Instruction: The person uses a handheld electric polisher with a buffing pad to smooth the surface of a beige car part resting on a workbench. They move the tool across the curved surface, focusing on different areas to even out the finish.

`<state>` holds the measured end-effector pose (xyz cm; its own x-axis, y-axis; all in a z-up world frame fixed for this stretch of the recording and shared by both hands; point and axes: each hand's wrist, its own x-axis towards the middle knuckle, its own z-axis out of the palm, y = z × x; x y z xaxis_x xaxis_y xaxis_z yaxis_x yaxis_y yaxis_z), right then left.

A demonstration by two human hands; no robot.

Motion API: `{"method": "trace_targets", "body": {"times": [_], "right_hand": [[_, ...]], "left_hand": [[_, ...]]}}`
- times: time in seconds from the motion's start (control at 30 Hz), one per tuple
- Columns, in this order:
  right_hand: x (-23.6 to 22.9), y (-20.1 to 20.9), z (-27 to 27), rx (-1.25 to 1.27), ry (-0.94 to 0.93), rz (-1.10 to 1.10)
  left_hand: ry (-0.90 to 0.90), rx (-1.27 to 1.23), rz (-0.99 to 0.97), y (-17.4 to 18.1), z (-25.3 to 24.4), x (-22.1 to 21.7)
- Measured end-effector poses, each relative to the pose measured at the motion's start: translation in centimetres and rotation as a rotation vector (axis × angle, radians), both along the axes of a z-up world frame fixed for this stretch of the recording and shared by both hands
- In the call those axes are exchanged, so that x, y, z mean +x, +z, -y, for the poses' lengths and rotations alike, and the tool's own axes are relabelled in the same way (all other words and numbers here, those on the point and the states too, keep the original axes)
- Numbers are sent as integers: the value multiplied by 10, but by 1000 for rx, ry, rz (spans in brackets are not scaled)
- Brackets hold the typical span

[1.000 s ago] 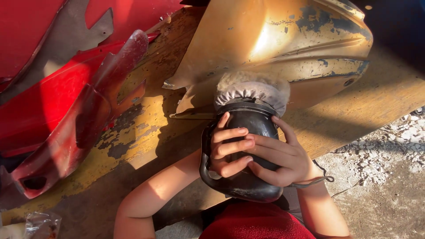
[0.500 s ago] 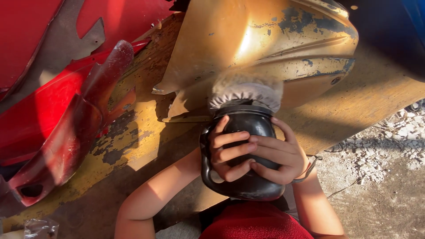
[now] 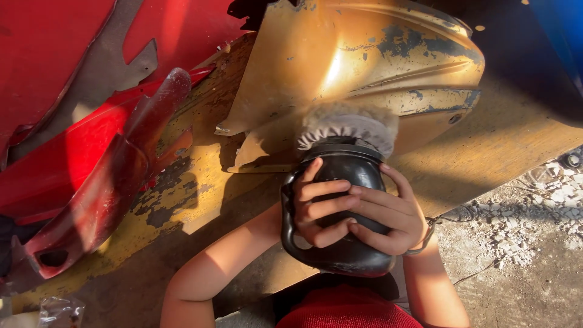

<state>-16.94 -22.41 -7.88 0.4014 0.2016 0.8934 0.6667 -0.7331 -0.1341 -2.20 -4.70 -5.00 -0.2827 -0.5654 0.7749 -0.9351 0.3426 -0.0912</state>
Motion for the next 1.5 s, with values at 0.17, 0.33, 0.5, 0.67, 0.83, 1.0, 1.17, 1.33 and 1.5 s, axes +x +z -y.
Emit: {"method": "trace_targets", "body": {"times": [0.17,0.33,0.5,0.67,0.83,1.0,1.17,1.33,1.5], "right_hand": [[-30,-23,19,74,-150,-54],[-5,11,12,61,-89,-11],[-5,9,16,58,-30,22],[-36,-22,27,308,-181,10],[-51,-54,21,705,-371,-80],[-36,-41,18,886,-408,-301],[-48,-84,38,1304,-285,-424],[-63,-88,42,663,-872,-388],[-52,-90,47,899,-474,-73]], "left_hand": [[-157,-59,-8,-2,44,-9],[-125,-10,-26,12,22,1],[-74,36,-26,18,24,-1],[-140,-4,-44,9,74,-21],[-132,123,-137,16,84,-38],[-57,144,-156,33,69,-34],[-99,116,-211,15,78,-39],[-135,165,-257,-10,100,-51],[-156,234,-303,25,87,-45]]}}
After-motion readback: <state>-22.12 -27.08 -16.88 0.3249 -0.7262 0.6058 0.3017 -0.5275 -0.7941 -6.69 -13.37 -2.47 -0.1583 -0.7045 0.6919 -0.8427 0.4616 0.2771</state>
